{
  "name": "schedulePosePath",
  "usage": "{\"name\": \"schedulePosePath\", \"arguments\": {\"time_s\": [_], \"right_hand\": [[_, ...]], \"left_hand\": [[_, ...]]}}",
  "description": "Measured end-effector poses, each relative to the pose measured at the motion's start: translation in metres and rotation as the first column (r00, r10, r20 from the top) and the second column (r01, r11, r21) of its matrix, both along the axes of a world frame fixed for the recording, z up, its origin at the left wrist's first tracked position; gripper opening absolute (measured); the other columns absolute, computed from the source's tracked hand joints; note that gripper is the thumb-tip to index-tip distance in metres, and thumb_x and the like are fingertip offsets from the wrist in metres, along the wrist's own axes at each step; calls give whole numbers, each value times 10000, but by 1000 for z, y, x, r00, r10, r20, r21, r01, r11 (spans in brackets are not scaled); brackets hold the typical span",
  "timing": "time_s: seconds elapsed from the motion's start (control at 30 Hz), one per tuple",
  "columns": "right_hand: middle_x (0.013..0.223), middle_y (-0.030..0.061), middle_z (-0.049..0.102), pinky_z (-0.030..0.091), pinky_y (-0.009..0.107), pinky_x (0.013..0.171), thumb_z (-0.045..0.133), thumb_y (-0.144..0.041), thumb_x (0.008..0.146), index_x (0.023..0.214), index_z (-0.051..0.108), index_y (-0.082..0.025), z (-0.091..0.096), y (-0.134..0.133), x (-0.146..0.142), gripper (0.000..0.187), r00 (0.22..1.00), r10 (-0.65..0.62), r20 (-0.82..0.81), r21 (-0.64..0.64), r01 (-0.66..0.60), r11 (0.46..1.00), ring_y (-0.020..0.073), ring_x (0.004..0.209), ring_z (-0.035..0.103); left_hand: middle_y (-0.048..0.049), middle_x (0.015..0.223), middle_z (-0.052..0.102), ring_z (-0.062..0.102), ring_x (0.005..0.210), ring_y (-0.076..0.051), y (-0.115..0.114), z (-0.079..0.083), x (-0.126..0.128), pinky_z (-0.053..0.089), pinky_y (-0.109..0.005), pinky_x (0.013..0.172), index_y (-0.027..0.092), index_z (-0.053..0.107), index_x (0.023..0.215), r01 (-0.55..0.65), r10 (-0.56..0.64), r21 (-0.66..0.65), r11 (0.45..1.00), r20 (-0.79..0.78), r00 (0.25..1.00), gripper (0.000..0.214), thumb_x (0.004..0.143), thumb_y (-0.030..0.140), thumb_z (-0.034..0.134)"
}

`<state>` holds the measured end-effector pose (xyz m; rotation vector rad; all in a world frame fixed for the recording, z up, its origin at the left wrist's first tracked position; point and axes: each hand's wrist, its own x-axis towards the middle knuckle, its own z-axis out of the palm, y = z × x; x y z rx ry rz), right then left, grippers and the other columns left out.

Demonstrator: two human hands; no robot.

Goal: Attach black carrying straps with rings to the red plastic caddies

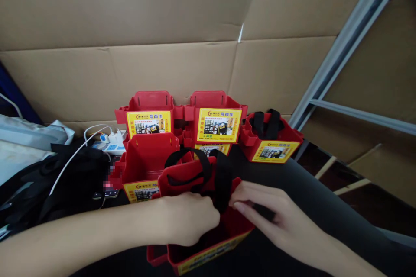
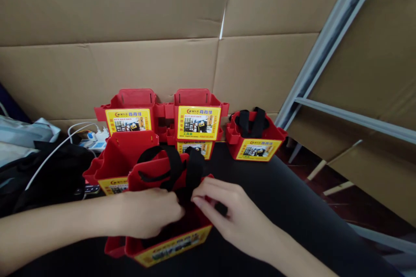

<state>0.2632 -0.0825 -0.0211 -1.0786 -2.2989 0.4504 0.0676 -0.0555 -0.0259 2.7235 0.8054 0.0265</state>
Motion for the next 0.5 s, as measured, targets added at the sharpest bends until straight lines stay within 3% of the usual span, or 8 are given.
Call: {"name": "schedulePosePath", "arguments": {"time_s": [0.1,0.2,0.33,0.43,0.5], "right_hand": [[844,35,626,481,219,667,471,-263,858,870,594,-189,21,9,-4,143,992,-50,-112,27,54,998,117,740,583],[954,40,627,501,238,699,535,-333,817,969,580,-203,40,19,-19,205,990,-77,-119,34,81,996,134,817,594],[876,18,632,519,251,730,584,-375,775,1091,528,-203,53,32,-45,364,990,-14,-141,-84,2,996,123,782,606],[858,10,619,518,220,652,578,-333,781,1097,515,-203,52,44,-59,348,984,-11,-180,-148,-16,989,102,721,602],[866,5,618,500,204,617,606,-274,755,1042,544,-206,48,53,-64,302,985,-15,-170,-115,-5,993,98,718,594]], "left_hand": [[-20,708,640,596,645,-165,4,38,-24,450,-255,555,203,620,841,-102,98,8,995,215,972,146,736,127,555],[19,765,618,558,669,-112,16,56,-44,433,-205,586,186,583,833,-231,261,-123,965,513,817,68,770,208,571],[25,750,576,522,672,-102,40,50,-56,408,-193,576,166,565,793,-233,357,-270,934,692,627,134,734,268,628],[26,757,568,515,734,-113,53,41,-59,406,-218,653,171,566,800,-254,337,-228,940,736,586,118,728,237,632],[19,802,586,527,785,-124,58,37,-61,414,-241,707,178,575,825,-254,318,-201,946,726,609,112,733,218,624]]}}
